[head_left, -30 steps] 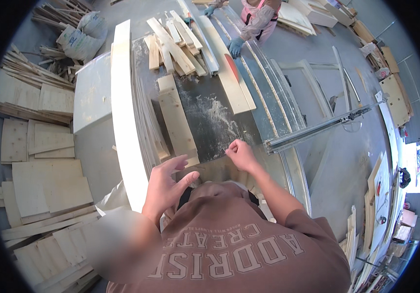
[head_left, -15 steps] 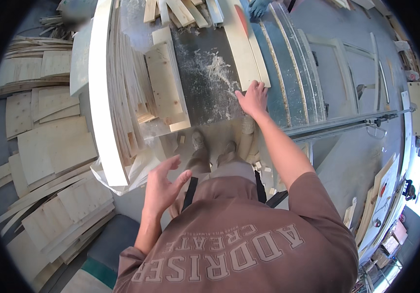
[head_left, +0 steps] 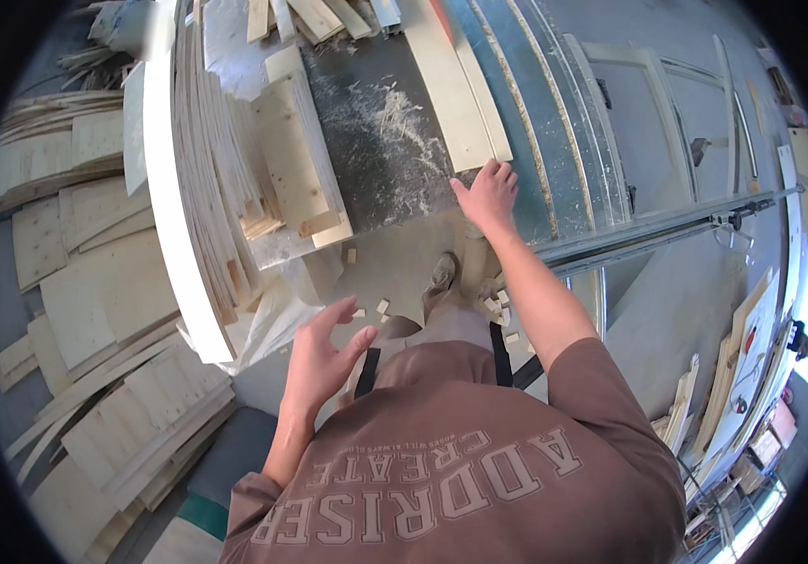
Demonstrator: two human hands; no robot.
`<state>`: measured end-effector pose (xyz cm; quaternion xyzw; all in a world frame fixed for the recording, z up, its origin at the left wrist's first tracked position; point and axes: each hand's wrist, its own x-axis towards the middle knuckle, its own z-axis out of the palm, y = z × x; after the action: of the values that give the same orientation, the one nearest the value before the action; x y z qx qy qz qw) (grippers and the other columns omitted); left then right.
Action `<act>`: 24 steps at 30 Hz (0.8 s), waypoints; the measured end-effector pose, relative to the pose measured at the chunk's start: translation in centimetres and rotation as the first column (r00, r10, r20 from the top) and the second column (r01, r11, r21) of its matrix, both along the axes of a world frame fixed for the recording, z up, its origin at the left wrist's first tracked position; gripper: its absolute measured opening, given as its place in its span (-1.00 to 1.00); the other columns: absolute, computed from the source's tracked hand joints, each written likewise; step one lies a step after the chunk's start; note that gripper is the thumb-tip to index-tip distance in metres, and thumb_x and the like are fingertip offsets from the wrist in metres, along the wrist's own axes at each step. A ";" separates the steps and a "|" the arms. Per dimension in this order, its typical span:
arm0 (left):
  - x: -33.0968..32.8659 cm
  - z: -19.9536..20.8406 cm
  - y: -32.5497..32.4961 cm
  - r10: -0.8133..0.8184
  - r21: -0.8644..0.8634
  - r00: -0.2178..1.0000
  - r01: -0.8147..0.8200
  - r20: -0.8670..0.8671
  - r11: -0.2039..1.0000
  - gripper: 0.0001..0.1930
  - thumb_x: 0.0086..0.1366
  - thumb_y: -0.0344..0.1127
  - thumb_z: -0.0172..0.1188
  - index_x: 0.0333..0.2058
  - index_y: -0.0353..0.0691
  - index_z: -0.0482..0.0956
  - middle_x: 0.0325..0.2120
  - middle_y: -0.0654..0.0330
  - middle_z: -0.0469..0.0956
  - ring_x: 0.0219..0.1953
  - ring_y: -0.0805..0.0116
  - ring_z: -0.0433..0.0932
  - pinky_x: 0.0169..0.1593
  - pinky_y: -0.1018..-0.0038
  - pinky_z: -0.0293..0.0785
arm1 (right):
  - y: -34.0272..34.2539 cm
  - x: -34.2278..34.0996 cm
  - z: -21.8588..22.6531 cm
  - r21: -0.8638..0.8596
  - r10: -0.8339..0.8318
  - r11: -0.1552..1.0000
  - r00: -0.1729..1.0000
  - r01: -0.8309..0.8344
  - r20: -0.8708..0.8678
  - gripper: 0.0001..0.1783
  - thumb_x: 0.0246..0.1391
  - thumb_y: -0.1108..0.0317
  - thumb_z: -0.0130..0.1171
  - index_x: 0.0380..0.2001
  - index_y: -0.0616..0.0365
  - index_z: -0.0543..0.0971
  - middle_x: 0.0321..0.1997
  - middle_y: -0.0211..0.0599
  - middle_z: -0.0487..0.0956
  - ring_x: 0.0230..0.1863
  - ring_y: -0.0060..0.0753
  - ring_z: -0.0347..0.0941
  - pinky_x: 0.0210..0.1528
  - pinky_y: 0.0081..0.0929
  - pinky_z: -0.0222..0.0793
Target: The person feeds wooden planks through a table saw to cut them into smaller pieces. The person repeatedly picks up planks, aligns them on the saw, and pushes them through the blade, then stacks the cut pieces on the table.
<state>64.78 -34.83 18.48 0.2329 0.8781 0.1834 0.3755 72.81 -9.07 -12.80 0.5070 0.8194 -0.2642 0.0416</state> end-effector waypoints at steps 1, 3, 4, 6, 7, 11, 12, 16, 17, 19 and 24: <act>-0.2 -0.3 -0.1 -0.007 0.018 1.000 0.007 -0.003 1.000 -0.39 0.32 -0.14 0.55 0.23 -0.38 0.64 0.00 -0.06 0.78 0.07 0.14 0.74 0.22 0.22 0.60 | 0.1 -0.1 -0.2 -0.001 -0.013 1.000 1.000 0.013 0.022 -0.14 0.11 -0.18 0.52 0.13 0.34 0.42 0.19 0.04 0.46 0.25 0.12 0.41 0.32 0.00 0.37; -0.4 -0.5 -0.9 0.028 0.006 0.999 -0.028 0.026 1.000 -0.38 0.32 -0.13 0.55 0.23 -0.38 0.64 0.01 -0.06 0.78 0.08 0.13 0.74 0.23 0.22 0.59 | 0.2 -0.5 -0.4 -0.002 -0.051 0.999 0.997 0.051 0.054 -0.12 0.11 -0.20 0.52 0.13 0.34 0.42 0.20 0.05 0.46 0.27 0.12 0.40 0.32 0.00 0.37; -0.5 -0.5 -1.5 0.051 -0.002 0.998 -0.051 0.041 0.999 -0.38 0.32 -0.12 0.55 0.23 -0.39 0.64 0.01 -0.06 0.78 0.08 0.13 0.74 0.23 0.22 0.59 | 0.1 -0.9 -0.4 -0.003 -0.063 0.998 0.996 0.063 0.070 -0.11 0.10 -0.21 0.52 0.14 0.34 0.43 0.21 0.05 0.46 0.27 0.11 0.40 0.32 0.00 0.36; -1.0 -0.4 -2.1 0.069 -0.028 0.995 -0.067 0.074 0.997 -0.37 0.33 -0.11 0.54 0.23 -0.40 0.64 0.02 -0.07 0.78 0.07 0.12 0.74 0.23 0.21 0.59 | 0.3 -1.6 -0.2 0.001 -0.121 0.993 0.987 0.122 0.102 -0.03 0.06 -0.27 0.53 0.16 0.38 0.42 0.22 0.06 0.46 0.30 0.11 0.38 0.34 0.02 0.35; -1.4 -0.6 -2.4 0.069 -0.036 0.994 -0.066 0.089 0.997 -0.37 0.33 -0.11 0.54 0.23 -0.40 0.64 0.02 -0.07 0.78 0.07 0.12 0.74 0.22 0.21 0.59 | 0.6 -1.9 0.0 0.002 -0.136 0.991 0.984 0.137 0.116 -0.02 0.05 -0.28 0.54 0.16 0.39 0.42 0.22 0.07 0.46 0.31 0.10 0.38 0.34 0.03 0.35; -4.4 -0.5 -2.0 -0.018 -0.019 0.991 0.021 0.133 1.000 -0.37 0.35 -0.04 0.51 0.23 -0.39 0.64 0.05 -0.15 0.74 0.06 0.00 0.74 0.09 0.21 0.65 | 1.6 -3.6 0.2 0.011 -0.189 0.982 0.968 0.190 0.165 0.08 0.01 -0.35 0.52 0.20 0.43 0.42 0.29 0.11 0.46 0.37 0.12 0.36 0.39 0.05 0.34; -5.4 0.1 -1.1 -0.051 -0.010 0.988 0.053 0.143 0.999 -0.37 0.36 -0.02 0.49 0.22 -0.38 0.64 0.06 -0.19 0.73 0.05 -0.06 0.74 0.04 0.20 0.67 | 1.6 -3.7 0.2 -0.010 -0.200 0.979 0.961 0.206 0.191 0.10 0.01 -0.36 0.52 0.22 0.44 0.41 0.31 0.11 0.45 0.38 0.11 0.36 0.40 0.04 0.34; -9.1 1.9 0.6 -0.287 0.138 0.951 0.270 0.117 0.953 -0.34 0.36 0.00 0.49 0.25 -0.36 0.61 0.05 -0.20 0.71 0.04 -0.08 0.73 -0.05 0.21 0.69 | 2.1 -4.4 0.2 -0.053 -0.228 0.967 0.939 0.249 0.257 0.17 0.02 -0.39 0.50 0.28 0.49 0.38 0.34 0.11 0.45 0.40 0.10 0.37 0.42 0.00 0.35; -10.1 3.5 1.5 -0.239 0.117 0.952 0.220 0.190 0.968 -0.33 0.37 0.00 0.49 0.26 -0.38 0.60 0.05 -0.20 0.72 0.08 -0.08 0.72 -0.02 0.21 0.69 | 2.4 -4.5 0.1 -0.058 -0.226 0.966 0.936 0.250 0.270 0.19 0.02 -0.40 0.50 0.30 0.50 0.37 0.35 0.10 0.45 0.40 0.10 0.37 0.43 -0.01 0.35; -12.5 3.4 2.0 -0.244 0.126 0.944 0.220 0.222 0.967 -0.35 0.36 -0.04 0.51 0.25 -0.38 0.60 0.05 -0.16 0.73 0.10 0.03 0.72 0.10 0.23 0.64 | 2.4 -3.7 0.4 -0.074 -0.228 0.962 0.923 0.263 0.310 0.20 0.01 -0.40 0.50 0.31 0.50 0.36 0.35 0.09 0.45 0.40 0.08 0.37 0.43 -0.03 0.36; -14.2 3.7 2.8 -0.191 0.109 0.962 0.172 0.197 0.979 -0.37 0.37 -0.13 0.53 0.25 -0.44 0.59 0.06 -0.12 0.74 0.13 0.07 0.71 0.19 0.22 0.60 | 2.9 -2.5 1.2 -0.140 -0.122 0.973 0.927 0.181 0.354 0.17 0.02 -0.35 0.50 0.31 0.50 0.36 0.36 0.11 0.43 0.40 0.12 0.39 0.43 -0.07 0.37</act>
<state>50.54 -32.00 22.23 0.3089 0.8002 0.2112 0.4687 70.33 -6.15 -11.59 0.6018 0.7321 -0.2433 0.2065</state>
